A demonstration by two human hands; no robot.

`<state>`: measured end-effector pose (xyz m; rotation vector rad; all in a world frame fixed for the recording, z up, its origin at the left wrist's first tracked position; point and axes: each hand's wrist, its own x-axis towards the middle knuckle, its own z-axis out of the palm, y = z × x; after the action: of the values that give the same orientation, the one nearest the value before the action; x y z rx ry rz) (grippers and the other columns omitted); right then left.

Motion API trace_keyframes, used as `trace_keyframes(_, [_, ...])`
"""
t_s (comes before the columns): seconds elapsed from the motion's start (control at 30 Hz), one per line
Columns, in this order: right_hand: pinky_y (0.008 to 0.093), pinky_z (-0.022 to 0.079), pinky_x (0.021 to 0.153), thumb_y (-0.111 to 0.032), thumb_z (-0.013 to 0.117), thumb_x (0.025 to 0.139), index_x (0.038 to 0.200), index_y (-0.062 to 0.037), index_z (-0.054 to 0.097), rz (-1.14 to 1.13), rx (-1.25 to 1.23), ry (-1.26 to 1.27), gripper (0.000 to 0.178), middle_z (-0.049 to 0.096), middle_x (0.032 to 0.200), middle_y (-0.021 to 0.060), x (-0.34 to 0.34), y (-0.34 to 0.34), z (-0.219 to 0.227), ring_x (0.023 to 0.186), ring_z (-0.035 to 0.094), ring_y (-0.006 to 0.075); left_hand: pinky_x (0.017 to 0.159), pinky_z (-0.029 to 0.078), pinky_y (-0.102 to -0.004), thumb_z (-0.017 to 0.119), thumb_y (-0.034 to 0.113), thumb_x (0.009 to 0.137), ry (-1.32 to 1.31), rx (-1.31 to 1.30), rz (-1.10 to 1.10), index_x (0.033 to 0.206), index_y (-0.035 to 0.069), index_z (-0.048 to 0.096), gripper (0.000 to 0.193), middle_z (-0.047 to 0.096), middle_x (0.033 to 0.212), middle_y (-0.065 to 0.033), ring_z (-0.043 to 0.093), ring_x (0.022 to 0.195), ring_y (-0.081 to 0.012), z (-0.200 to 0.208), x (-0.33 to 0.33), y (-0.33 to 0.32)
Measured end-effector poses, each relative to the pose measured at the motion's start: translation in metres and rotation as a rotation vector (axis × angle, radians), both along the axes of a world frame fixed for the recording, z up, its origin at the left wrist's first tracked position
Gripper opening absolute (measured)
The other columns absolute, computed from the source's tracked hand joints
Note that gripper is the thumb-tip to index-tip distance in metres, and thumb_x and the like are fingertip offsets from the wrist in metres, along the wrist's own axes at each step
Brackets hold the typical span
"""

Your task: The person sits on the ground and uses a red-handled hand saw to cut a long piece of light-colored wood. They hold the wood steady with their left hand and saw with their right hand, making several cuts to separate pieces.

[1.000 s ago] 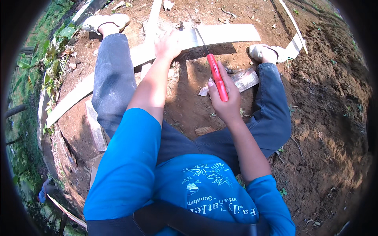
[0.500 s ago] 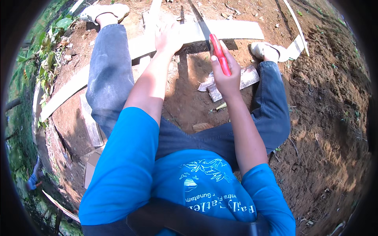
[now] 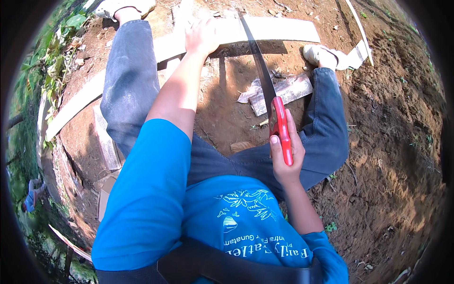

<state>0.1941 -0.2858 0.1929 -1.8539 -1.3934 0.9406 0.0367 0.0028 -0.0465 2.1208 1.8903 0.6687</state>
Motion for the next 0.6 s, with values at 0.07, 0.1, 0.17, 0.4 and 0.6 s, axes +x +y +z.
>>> trace_keyframes(0.07, [0.0282,0.048,0.094,-0.007,0.061,0.097,0.154,0.0003,0.04,-0.028,-0.081,0.033,0.061,0.063,0.136,0.0164,-0.004,-0.001,0.016,0.107,0.062,0.0133,0.114,0.034,-0.0489,0.05,0.036,0.099,-0.022,-0.025,-0.003,0.124,0.013,0.063,0.038,0.065,0.13,-0.0074,0.054,0.13,-0.0255,-0.001,-0.001,0.0])
trace_keyframes(0.1, [0.0279,0.048,0.095,-0.007,0.061,0.097,0.154,0.0005,0.04,0.017,-0.028,0.045,0.061,0.062,0.136,0.0168,-0.005,0.009,0.007,0.109,0.062,0.0134,0.114,0.034,-0.0486,0.049,0.037,0.099,-0.047,-0.041,-0.001,0.124,0.012,0.063,0.038,0.065,0.13,-0.0077,0.054,0.13,-0.0255,-0.002,-0.003,0.001])
trace_keyframes(0.17, [0.0273,0.048,0.095,-0.005,0.061,0.097,0.154,0.0009,0.04,0.1,0.074,0.067,0.061,0.062,0.137,0.0177,-0.009,0.028,-0.01,0.113,0.062,0.0138,0.113,0.034,-0.0482,0.049,0.037,0.099,-0.063,-0.059,0.013,0.124,0.012,0.063,0.038,0.065,0.13,-0.0082,0.054,0.13,-0.026,-0.004,-0.004,0.0])
trace_keyframes(0.4, [0.028,0.051,0.074,-0.012,0.069,0.092,0.128,0.0025,0.062,-0.011,0.349,0.096,0.04,0.067,0.092,0.0073,-0.005,0.164,-0.105,0.081,0.062,0.0122,0.112,0.035,-0.0482,0.049,0.037,0.099,-0.01,0.034,0.002,0.121,0.013,0.064,0.036,0.066,0.127,-0.0099,0.056,0.127,-0.0282,0.0,0.001,0.001])
trace_keyframes(0.6, [0.026,0.052,0.079,-0.008,0.064,0.095,0.147,0.0001,0.049,0.044,0.251,0.039,0.055,0.068,0.119,0.014,-0.007,0.107,-0.085,0.087,0.062,0.0112,0.112,0.033,-0.0493,0.048,0.036,0.099,0.006,0.002,-0.005,0.121,0.013,0.064,0.035,0.066,0.126,-0.0105,0.057,0.126,-0.0286,0.001,-0.006,0.0])
